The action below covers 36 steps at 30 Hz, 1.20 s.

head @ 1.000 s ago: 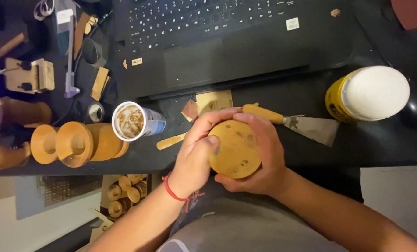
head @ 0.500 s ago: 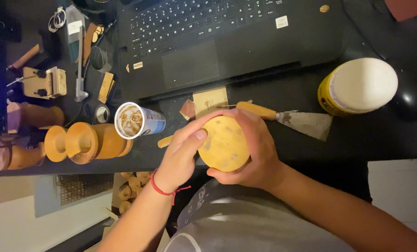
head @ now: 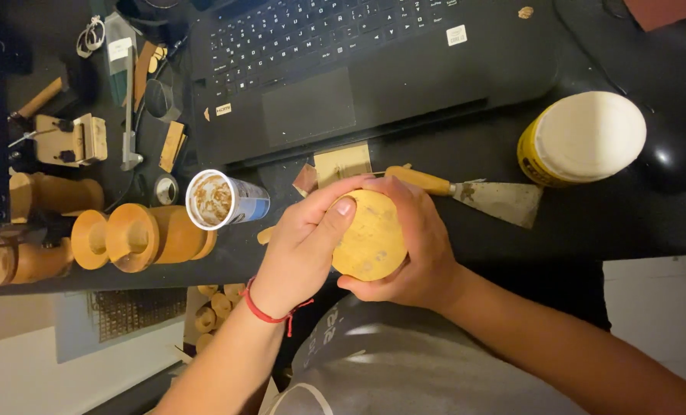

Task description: Applying wood filler to small holes in a circular wooden piece using a small stick and smoothing it with fingers.

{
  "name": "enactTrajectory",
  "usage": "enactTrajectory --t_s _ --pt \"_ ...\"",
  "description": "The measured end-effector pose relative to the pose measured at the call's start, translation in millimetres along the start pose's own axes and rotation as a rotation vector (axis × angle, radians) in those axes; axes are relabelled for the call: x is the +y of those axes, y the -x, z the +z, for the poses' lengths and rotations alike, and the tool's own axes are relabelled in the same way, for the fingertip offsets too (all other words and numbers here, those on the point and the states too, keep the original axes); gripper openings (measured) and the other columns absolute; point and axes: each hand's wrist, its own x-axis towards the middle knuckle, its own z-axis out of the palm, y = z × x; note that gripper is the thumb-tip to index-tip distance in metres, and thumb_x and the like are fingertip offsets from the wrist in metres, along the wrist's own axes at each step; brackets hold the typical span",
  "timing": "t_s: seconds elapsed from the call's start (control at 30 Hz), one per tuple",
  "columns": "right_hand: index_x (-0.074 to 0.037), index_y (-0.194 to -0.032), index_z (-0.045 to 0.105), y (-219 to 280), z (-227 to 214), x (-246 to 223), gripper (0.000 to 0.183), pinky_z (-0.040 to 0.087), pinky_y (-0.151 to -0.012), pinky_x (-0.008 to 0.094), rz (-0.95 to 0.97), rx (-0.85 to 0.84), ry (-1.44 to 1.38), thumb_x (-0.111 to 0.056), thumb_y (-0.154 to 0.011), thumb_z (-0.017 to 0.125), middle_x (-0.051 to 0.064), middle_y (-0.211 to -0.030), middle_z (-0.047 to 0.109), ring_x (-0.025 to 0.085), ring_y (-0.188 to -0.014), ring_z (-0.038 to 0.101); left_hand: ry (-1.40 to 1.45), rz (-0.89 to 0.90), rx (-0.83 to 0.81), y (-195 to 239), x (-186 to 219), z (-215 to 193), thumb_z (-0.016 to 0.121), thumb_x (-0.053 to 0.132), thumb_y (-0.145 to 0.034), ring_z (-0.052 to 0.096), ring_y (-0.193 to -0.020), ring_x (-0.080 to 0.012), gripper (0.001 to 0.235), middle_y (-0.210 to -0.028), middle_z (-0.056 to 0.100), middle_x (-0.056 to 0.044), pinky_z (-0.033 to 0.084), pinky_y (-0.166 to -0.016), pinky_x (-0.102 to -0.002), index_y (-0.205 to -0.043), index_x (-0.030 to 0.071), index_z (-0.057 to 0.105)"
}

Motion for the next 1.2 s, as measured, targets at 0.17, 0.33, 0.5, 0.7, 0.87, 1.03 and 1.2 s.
enactTrajectory --t_s 0.17,0.33,0.5,0.7,0.87,1.03,1.2 --pt "-0.001 -0.142 0.037 1.0 2.9 0.9 0.111 0.045 -0.113 0.045 -0.035 0.028 0.011 -0.040 -0.057 0.098 0.013 -0.139 0.052 0.032 -0.125 0.057 -0.195 0.025 0.042 2.1 4.6 -3.1 0.037 0.046 -0.098 0.064 -0.110 -0.0135 0.051 -0.125 0.070 -0.002 0.051 -0.090 -0.028 -0.126 0.014 0.064" --pt "-0.001 -0.132 0.043 -14.9 -3.6 -17.1 0.090 0.046 -0.110 0.043 0.025 0.041 -0.020 -0.036 -0.062 0.089 0.012 -0.127 0.057 0.030 -0.112 0.063 -0.372 -0.048 -0.073 3.4 23.6 -6.5 0.059 0.033 -0.085 0.057 -0.129 -0.0164 0.066 -0.146 0.056 0.000 0.043 -0.102 -0.033 -0.147 0.018 0.042" --pt "0.001 -0.143 0.030 -5.4 -0.1 -6.6 0.114 0.039 -0.119 0.045 0.015 0.036 -0.098 -0.033 -0.057 0.097 0.012 -0.135 0.055 0.030 -0.122 0.060 -0.481 0.198 0.027 -6.9 23.2 -3.5 0.047 0.036 -0.096 0.066 -0.110 -0.0190 0.035 -0.116 0.073 -0.001 0.045 -0.096 -0.034 -0.110 0.016 0.071" --pt "0.002 -0.153 0.014 -2.8 3.7 -3.7 0.122 0.043 -0.121 0.048 -0.127 0.094 -0.066 -0.033 -0.071 0.097 0.016 -0.139 0.052 0.032 -0.125 0.060 -0.640 0.067 -0.094 7.4 27.4 -6.3 0.052 0.043 -0.089 0.058 -0.123 -0.0307 0.064 -0.143 0.059 -0.005 0.045 -0.094 -0.043 -0.147 0.016 0.042" --pt "-0.006 -0.158 0.010 -0.1 2.9 1.3 0.132 0.043 -0.119 0.048 -0.130 0.064 -0.147 -0.029 -0.065 0.100 0.018 -0.140 0.052 0.031 -0.129 0.058 -0.608 0.353 0.057 8.8 17.9 -12.1 0.035 0.033 -0.103 0.065 -0.113 -0.0327 0.048 -0.130 0.066 -0.015 0.047 -0.093 -0.043 -0.131 0.003 0.059" --pt "-0.008 -0.159 0.008 -1.9 0.8 -4.7 0.119 0.047 -0.115 0.045 -0.112 0.049 -0.103 -0.024 -0.073 0.089 0.017 -0.140 0.053 0.031 -0.126 0.060 -0.841 0.400 0.063 29.9 -2.8 -6.5 0.029 0.053 -0.102 0.043 -0.143 -0.0338 0.064 -0.155 0.045 -0.014 0.028 -0.113 -0.055 -0.148 0.010 0.043" --pt "-0.014 -0.161 0.003 -5.8 0.0 -4.9 0.120 0.044 -0.117 0.048 -0.118 0.028 -0.210 -0.034 -0.077 0.087 0.023 -0.141 0.052 0.033 -0.128 0.057 -0.930 0.551 0.073 43.5 -19.8 -19.4 0.015 0.065 -0.097 0.027 -0.152 -0.0415 0.072 -0.161 0.034 -0.014 0.013 -0.120 -0.068 -0.145 0.023 0.048"
